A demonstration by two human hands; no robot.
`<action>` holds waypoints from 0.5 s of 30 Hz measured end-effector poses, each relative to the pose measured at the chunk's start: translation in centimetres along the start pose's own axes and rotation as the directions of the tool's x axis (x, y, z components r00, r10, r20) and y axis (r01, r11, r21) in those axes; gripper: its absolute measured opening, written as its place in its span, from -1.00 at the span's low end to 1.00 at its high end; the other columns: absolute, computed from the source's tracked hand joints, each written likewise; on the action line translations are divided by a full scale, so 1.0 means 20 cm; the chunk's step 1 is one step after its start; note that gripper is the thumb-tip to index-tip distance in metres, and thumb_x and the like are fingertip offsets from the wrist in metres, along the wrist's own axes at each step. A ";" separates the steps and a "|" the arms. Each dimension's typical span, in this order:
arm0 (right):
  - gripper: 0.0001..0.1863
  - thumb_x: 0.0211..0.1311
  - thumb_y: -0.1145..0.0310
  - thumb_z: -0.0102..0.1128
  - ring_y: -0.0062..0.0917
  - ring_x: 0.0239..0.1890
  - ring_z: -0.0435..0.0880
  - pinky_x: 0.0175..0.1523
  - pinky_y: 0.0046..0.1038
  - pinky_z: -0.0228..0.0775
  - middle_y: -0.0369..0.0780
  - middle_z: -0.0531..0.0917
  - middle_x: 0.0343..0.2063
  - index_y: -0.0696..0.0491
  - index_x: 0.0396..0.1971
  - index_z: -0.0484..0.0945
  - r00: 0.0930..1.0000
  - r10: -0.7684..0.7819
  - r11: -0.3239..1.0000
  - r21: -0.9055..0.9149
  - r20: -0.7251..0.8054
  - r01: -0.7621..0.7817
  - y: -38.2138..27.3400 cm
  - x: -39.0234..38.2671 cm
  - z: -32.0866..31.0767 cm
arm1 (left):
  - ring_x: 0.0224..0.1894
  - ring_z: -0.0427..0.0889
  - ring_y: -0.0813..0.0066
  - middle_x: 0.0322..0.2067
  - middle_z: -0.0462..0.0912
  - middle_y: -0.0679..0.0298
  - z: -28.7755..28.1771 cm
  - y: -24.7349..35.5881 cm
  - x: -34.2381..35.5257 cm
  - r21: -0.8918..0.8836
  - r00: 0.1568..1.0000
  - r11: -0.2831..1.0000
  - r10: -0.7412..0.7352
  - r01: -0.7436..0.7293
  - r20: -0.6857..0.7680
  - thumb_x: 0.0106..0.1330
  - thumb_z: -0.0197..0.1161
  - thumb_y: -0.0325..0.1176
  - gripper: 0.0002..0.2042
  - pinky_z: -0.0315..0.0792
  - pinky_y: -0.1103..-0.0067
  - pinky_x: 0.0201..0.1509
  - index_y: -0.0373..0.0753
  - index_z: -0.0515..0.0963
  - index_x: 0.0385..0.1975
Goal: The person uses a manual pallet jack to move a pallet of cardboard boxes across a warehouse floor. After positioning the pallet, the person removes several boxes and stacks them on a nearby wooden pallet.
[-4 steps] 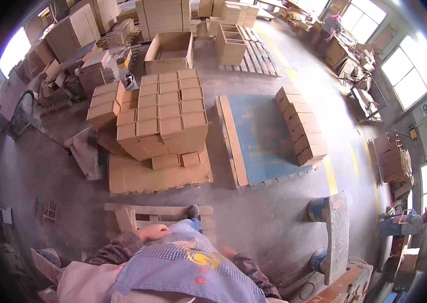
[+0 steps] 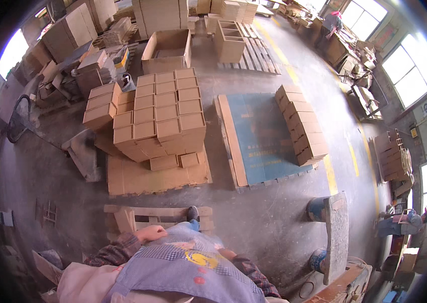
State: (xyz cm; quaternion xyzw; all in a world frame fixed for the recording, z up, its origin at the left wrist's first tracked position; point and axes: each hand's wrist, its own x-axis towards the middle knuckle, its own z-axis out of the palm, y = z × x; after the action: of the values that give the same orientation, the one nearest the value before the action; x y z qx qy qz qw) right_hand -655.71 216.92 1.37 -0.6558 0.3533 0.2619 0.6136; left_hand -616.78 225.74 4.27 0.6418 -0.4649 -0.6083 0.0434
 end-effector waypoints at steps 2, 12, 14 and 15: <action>-0.42 0.46 -0.09 -0.24 -0.16 0.18 0.52 0.24 -0.17 0.33 -0.03 0.52 0.17 -0.08 0.32 0.28 0.987 0.152 0.986 -0.056 -0.057 -0.155 -0.04 0.00 -0.07 | -0.22 0.68 0.29 -0.30 0.71 0.05 -0.04 -0.03 0.01 0.012 0.995 0.996 -0.089 0.089 -0.038 0.28 0.18 -0.02 -0.55 0.48 0.40 -0.12 -0.37 0.64 -0.20; -0.56 0.46 -0.04 -0.23 -0.10 -0.13 0.68 -0.04 -0.17 0.52 0.00 0.66 -0.20 -0.13 0.11 0.43 0.986 0.092 0.920 -0.366 -0.138 -0.137 0.02 0.04 -0.53 | -0.45 0.60 0.47 -0.49 0.67 0.21 -0.04 -0.15 0.19 -0.194 0.946 0.980 -0.111 0.052 -0.305 0.27 0.19 -0.10 -0.64 0.45 0.44 -0.33 -0.35 0.65 -0.38; -0.53 0.45 -0.07 -0.23 -0.07 -0.14 0.67 -0.03 -0.15 0.50 0.02 0.66 -0.21 -0.11 0.09 0.47 0.989 0.044 0.924 -0.371 -0.142 -0.094 0.13 0.08 -0.64 | -0.48 0.57 0.49 -0.53 0.64 0.25 0.01 -0.22 0.29 -0.248 0.923 0.955 -0.237 0.164 -0.302 0.27 0.19 -0.13 -0.66 0.44 0.45 -0.36 -0.34 0.65 -0.39; -0.50 0.45 -0.10 -0.25 -0.05 -0.12 0.66 -0.02 -0.14 0.49 0.03 0.66 -0.20 -0.09 0.07 0.50 0.991 -0.008 0.921 -0.387 -0.134 -0.044 0.21 0.09 -0.71 | -0.50 0.55 0.51 -0.55 0.62 0.27 0.04 -0.26 0.34 -0.270 0.901 0.934 -0.315 0.236 -0.300 0.27 0.19 -0.14 -0.67 0.44 0.46 -0.37 -0.33 0.65 -0.40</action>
State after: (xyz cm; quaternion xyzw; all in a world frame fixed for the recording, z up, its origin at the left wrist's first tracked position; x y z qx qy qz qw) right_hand -659.06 202.69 -1.08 -0.7772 0.3403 0.2881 0.4439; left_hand -615.90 224.61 -4.19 0.7870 -0.2820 -0.5378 0.1086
